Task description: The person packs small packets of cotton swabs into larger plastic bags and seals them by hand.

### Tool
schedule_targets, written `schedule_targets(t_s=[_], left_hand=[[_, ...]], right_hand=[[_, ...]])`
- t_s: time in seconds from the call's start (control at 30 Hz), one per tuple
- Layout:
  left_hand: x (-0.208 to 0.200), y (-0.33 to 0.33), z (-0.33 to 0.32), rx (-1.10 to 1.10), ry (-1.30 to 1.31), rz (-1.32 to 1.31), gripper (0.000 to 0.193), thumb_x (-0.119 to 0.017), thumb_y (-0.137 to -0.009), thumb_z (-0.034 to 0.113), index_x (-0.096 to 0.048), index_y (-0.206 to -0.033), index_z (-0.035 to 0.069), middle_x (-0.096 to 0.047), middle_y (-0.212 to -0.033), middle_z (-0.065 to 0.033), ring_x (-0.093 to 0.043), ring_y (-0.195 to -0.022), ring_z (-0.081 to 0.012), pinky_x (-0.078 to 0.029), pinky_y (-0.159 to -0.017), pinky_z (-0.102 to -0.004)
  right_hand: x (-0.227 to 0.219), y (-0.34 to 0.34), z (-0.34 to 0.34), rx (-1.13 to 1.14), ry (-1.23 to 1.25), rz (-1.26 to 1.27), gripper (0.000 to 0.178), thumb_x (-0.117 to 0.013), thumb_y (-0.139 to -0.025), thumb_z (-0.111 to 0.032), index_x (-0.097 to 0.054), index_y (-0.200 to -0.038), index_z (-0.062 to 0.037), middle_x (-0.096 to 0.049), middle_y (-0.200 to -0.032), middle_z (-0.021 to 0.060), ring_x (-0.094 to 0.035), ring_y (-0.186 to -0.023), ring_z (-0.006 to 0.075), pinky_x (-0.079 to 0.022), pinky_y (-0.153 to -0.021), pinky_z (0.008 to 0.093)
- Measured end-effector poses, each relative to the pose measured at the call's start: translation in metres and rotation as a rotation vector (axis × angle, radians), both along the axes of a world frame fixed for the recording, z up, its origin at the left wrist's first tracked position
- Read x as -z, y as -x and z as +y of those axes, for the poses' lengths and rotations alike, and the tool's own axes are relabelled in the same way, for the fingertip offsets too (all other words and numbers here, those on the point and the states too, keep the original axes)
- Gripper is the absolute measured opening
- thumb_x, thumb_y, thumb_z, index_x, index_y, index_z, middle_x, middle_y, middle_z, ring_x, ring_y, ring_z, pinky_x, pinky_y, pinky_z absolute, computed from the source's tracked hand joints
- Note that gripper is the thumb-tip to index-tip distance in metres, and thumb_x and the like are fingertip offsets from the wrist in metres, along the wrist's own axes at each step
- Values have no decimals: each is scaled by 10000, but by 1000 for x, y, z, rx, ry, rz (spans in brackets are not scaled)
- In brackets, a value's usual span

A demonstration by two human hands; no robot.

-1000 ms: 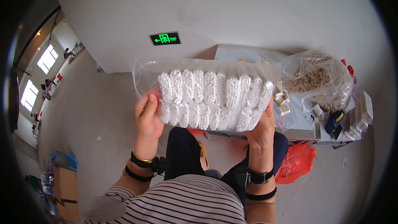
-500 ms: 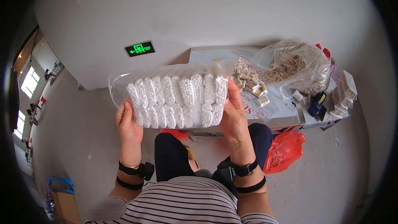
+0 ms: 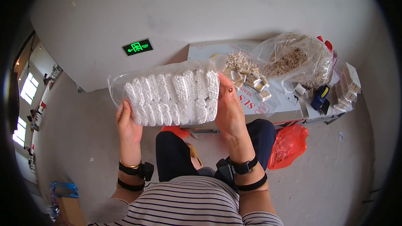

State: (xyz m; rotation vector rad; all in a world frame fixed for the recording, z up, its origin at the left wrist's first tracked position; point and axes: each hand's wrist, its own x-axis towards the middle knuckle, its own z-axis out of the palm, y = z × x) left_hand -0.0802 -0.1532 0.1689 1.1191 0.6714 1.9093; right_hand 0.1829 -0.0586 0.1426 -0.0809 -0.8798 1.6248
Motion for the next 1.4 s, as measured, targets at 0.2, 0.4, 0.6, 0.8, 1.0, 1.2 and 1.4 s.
schedule_targets(t_s=[0.2, 0.4, 0.6, 0.8, 1.0, 1.2, 1.4], left_hand=[[4, 2, 1, 4, -25, -39, 348, -508, -1081, 199, -614, -1300, -50, -676, -1273, -128, -641, -1161, -182, -490, -1028, -345], [8, -1, 0, -46, -35, -40, 342, -509, -1081, 196, -620, -1296, -45, -672, -1288, -131, -642, -1172, -188, -492, -1034, -355], [7, -3, 0, -74, -17, -4, 290, -497, -1083, 209, -643, -1233, 9, -682, -1267, -100, -638, -1160, -175, -486, -1036, -369], [3, -4, -3, -82, -8, 12, 274, -507, -1079, 206, -654, -1205, 11, -687, -1251, -98, -640, -1148, -166, -485, -1031, -361], [-1, -10, -2, -125, -12, 24, 287, -510, -1078, 200, -651, -1219, -6, -681, -1267, -113, -639, -1157, -176, -484, -1034, -364], [-2, -12, -6, -132, -20, 42, 337, -559, -1062, 186, -646, -1277, -58, -724, -1124, -79, -641, -934, -79, -494, -832, -219], [-5, -15, -9, -201, 23, 62, 327, -582, -1051, 183, -667, -1256, -57, -705, -976, -11, -550, -787, -28, -421, -716, -178]], right_hand=[[0, 4, -1, 30, -22, -12, 751, -536, -996, -588, -366, -1505, -63, -460, -1511, 100, -423, -1414, 242, -324, -1183, 421], [-14, 8, -11, 220, -151, -222, 774, -650, -947, -526, -337, -1469, -47, -471, -1426, 101, -435, -1361, 214, -320, -1149, 375], [-18, 8, -12, 292, -138, -282, 636, -651, -966, -318, -343, -1445, -34, -480, -1393, 105, -453, -1319, 195, -324, -1134, 358], [-22, 9, -16, 322, -159, -322, 625, -682, -936, -205, -337, -1429, -39, -491, -1368, 102, -459, -1312, 200, -328, -1126, 350], [-19, 10, -12, 306, -134, -322, 676, -736, -890, -151, -331, -1421, -51, -493, -1356, 102, -469, -1297, 190, -344, -1114, 344], [-25, 13, -14, 331, -60, -397, 722, -768, -859, -128, -320, -1421, -56, -514, -1311, 79, -498, -1249, 168, -371, -1085, 317], [-24, 12, -14, 368, -86, -449, 819, -828, -810, -151, -309, -1434, -45, -495, -1293, 72, -495, -1238, 177, -377, -1082, 327]])
